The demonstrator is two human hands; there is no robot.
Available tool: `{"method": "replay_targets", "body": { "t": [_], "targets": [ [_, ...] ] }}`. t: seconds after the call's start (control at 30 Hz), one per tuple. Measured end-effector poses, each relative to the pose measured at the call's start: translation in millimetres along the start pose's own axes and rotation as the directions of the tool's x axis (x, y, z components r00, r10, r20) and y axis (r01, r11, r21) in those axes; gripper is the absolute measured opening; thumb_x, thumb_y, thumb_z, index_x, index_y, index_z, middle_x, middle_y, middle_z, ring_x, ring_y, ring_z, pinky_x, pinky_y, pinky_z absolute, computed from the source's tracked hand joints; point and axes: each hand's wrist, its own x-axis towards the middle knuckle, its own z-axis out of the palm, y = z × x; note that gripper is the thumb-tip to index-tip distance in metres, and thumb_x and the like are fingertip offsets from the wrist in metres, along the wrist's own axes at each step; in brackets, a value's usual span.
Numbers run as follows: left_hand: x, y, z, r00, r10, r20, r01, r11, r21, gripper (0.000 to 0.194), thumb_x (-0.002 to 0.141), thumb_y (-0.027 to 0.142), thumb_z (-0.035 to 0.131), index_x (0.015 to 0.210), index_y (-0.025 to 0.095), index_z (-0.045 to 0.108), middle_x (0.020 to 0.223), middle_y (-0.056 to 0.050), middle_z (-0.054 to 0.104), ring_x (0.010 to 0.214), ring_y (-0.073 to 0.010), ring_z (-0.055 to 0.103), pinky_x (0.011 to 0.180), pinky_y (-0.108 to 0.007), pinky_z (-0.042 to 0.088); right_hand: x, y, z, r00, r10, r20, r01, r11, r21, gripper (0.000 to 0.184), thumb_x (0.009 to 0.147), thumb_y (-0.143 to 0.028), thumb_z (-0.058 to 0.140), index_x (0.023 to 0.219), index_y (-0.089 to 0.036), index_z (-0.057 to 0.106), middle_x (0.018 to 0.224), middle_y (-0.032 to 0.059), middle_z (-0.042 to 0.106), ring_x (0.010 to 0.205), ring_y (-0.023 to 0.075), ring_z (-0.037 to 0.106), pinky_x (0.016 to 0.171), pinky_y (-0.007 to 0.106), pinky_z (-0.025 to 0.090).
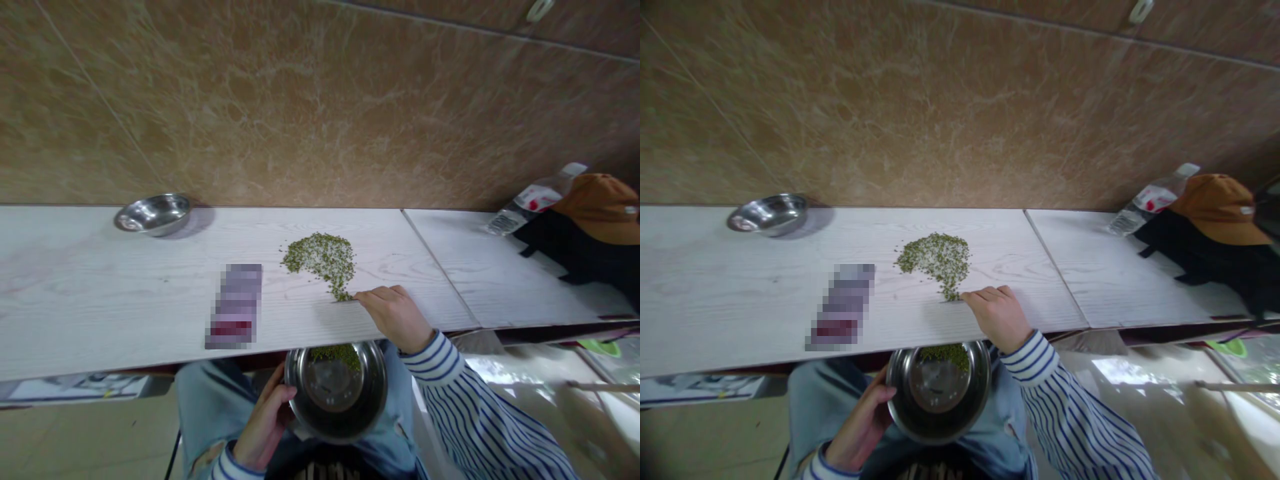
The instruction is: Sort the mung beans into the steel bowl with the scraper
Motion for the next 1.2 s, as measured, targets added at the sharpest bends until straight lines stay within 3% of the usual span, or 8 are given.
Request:
{"method": "replay_targets", "body": {
  "t": [0.27,0.5,0.7,0.9,1.2],
  "targets": [
    [16.6,0.9,-2.5,0.999,-0.002,-0.049,0.002,1.000,0.012,0.046,0.062,0.018,0.063,0.107,0.023,0.063,0.101,-0.004,0.070,0.100,-0.0239,0.060,0.084,-0.034,0.044,45.5,14.9,10.9,0.998,-0.047,0.032,0.047,0.999,-0.009,0.024,0.090,-0.018,0.045,0.108,-0.023,0.060,0.094,0.0032,0.068,0.089,0.0134,0.059,0.077,0.028,0.031],
    [20.2,4.9,5.7,0.992,-0.012,-0.125,0.012,1.000,-0.006,0.040,0.057,0.018,0.064,0.097,0.021,0.065,0.097,-0.005,0.071,0.102,-0.0281,0.059,0.085,-0.040,0.045,71.5,18.4,14.9,0.998,-0.064,0.003,0.064,0.998,0.003,0.023,0.091,-0.019,0.043,0.106,-0.024,0.060,0.094,0.0030,0.068,0.087,0.0134,0.060,0.076,0.029,0.032],
    [20.3,4.5,6.9,0.993,-0.012,-0.120,0.009,1.000,-0.020,0.045,0.057,0.018,0.064,0.102,0.022,0.064,0.096,-0.004,0.071,0.102,-0.0264,0.059,0.085,-0.037,0.045,72.0,29.4,7.7,0.997,-0.001,-0.079,0.003,1.000,0.023,0.023,0.092,-0.021,0.043,0.106,-0.021,0.061,0.093,0.0034,0.069,0.089,0.0135,0.060,0.077,0.027,0.033],
    [20.9,1.6,3.7,0.997,-0.036,-0.070,0.035,0.999,-0.012,0.045,0.061,0.018,0.065,0.105,0.023,0.062,0.095,-0.004,0.071,0.098,-0.0256,0.061,0.082,-0.037,0.046,68.2,41.9,11.9,0.976,0.197,-0.091,-0.204,0.977,-0.070,0.026,0.093,-0.027,0.039,0.110,-0.022,0.059,0.091,0.0043,0.070,0.083,0.0155,0.061,0.072,0.027,0.033],
    [16.8,2.2,5.1,0.998,-0.047,-0.049,0.046,0.999,-0.025,0.055,0.062,0.016,0.063,0.117,0.022,0.057,0.098,-0.004,0.072,0.097,-0.0252,0.062,0.083,-0.037,0.046,51.5,27.0,9.7,0.985,0.169,-0.039,-0.171,0.982,-0.078,0.027,0.094,-0.027,0.038,0.111,-0.022,0.058,0.092,0.0033,0.070,0.086,0.0145,0.061,0.074,0.026,0.032]
  ]
}}
